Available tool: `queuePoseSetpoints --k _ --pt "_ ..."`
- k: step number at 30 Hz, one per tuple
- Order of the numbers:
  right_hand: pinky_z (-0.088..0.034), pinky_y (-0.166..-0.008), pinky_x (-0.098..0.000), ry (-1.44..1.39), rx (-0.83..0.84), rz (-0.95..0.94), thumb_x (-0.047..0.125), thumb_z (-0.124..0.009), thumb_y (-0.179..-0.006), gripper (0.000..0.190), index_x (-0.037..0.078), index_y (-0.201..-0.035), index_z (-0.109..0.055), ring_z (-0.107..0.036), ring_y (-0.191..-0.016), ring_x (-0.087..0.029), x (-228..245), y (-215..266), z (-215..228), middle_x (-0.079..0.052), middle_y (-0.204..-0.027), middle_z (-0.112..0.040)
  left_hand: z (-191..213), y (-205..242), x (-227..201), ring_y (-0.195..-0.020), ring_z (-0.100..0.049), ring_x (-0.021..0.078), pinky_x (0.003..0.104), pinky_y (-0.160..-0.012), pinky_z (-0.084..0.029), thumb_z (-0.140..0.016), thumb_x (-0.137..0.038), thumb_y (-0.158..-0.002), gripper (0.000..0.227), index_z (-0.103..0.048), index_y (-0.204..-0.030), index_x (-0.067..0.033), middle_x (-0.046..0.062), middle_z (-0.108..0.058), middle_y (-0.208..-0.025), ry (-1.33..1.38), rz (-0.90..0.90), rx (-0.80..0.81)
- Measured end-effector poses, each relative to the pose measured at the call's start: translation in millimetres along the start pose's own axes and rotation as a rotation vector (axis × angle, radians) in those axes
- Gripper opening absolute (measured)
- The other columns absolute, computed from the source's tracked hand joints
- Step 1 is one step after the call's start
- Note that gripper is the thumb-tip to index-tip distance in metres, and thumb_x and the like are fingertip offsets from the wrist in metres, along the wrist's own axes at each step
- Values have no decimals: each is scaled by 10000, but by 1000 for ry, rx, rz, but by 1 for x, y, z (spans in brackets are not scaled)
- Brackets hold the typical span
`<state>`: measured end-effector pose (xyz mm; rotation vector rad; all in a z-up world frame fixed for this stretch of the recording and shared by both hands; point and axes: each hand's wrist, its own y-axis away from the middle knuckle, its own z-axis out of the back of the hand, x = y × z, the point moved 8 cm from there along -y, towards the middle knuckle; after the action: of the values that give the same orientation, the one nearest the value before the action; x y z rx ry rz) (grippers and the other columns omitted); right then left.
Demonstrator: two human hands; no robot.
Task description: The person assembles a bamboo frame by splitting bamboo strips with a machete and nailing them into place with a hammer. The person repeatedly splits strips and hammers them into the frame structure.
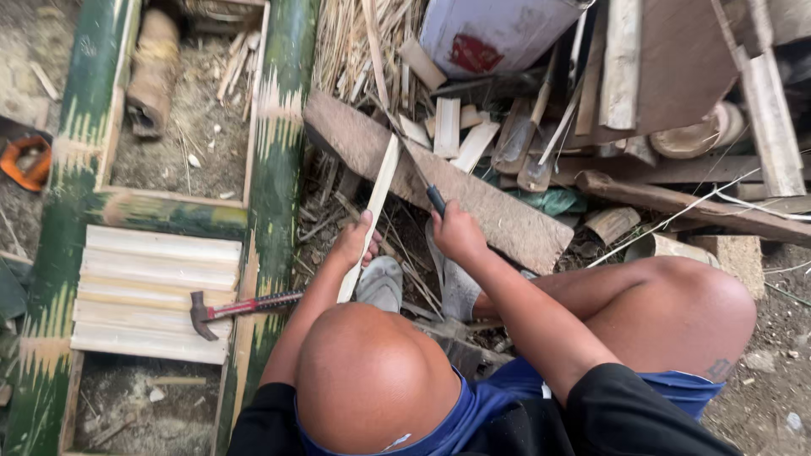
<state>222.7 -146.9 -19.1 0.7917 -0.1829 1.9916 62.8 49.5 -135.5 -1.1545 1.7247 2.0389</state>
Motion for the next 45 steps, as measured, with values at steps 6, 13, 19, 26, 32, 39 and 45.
queuePoseSetpoints --k 6,13,19,26,32,39,45 --pt "-514 -703 -629 -146 -132 60 353 -561 -1000 397 -16 -1137 -509 -643 -796 -574 -2 8 1 -356 -837 -668 19 -3 -12 -469 -601 170 329 -421 -503 -373 -681 -1003 788 -696 -952 36 108 -645 -646 -219 -42 -66" --pt "-523 -807 -615 -1 73 -35 404 -591 -1014 454 -32 -1119 -526 -656 -871 -548 -12 3 -20 -352 -908 -678 29 18 -26 -539 -688 277 434 -493 -580 -396 -555 -1026 622 -624 -1097 19 189 -697 -832 77 -33 -37" --pt "-544 -746 -545 357 -219 350 320 -680 -922 309 29 -1012 -626 -688 -816 -436 10 -1 52 -224 -889 -704 95 138 -46 -807 -752 236 401 -704 -623 -591 -241 -1012 353 -602 -1232 35 141 -736 -987 116 -468 -80" --pt "-433 -985 -561 447 -181 657 236 -731 -878 402 32 -1221 -688 -484 -1207 -465 103 18 9 -234 -1318 -555 208 285 66 -903 -752 241 378 -794 -590 -584 4 -971 442 -530 -1409 -1 128 -717 -1078 436 -685 -589" --pt "-422 -1027 -554 166 167 1075 191 -726 -884 356 27 -1195 -673 -495 -1176 -442 240 118 -122 -224 -1269 -561 300 292 210 -843 -751 294 457 -747 -632 -559 -1 -964 360 -565 -1324 7 168 -720 -1077 971 -448 -992" --pt "-418 -1033 -532 169 350 1176 120 -715 -900 329 18 -1206 -651 -496 -1185 -411 319 168 -211 -209 -1259 -560 355 229 311 -913 -751 351 491 -761 -648 -591 -20 -955 302 -528 -1250 -2 189 -687 -1122 1317 -435 -984" --pt "-402 -1056 -545 237 376 1182 106 -715 -901 326 3 -1199 -634 -487 -1186 -409 320 167 -227 -211 -1268 -561 360 207 310 -1058 -670 218 370 -933 -532 -629 -47 -980 354 -589 -1328 8 157 -712 -1223 1134 -476 -1126"
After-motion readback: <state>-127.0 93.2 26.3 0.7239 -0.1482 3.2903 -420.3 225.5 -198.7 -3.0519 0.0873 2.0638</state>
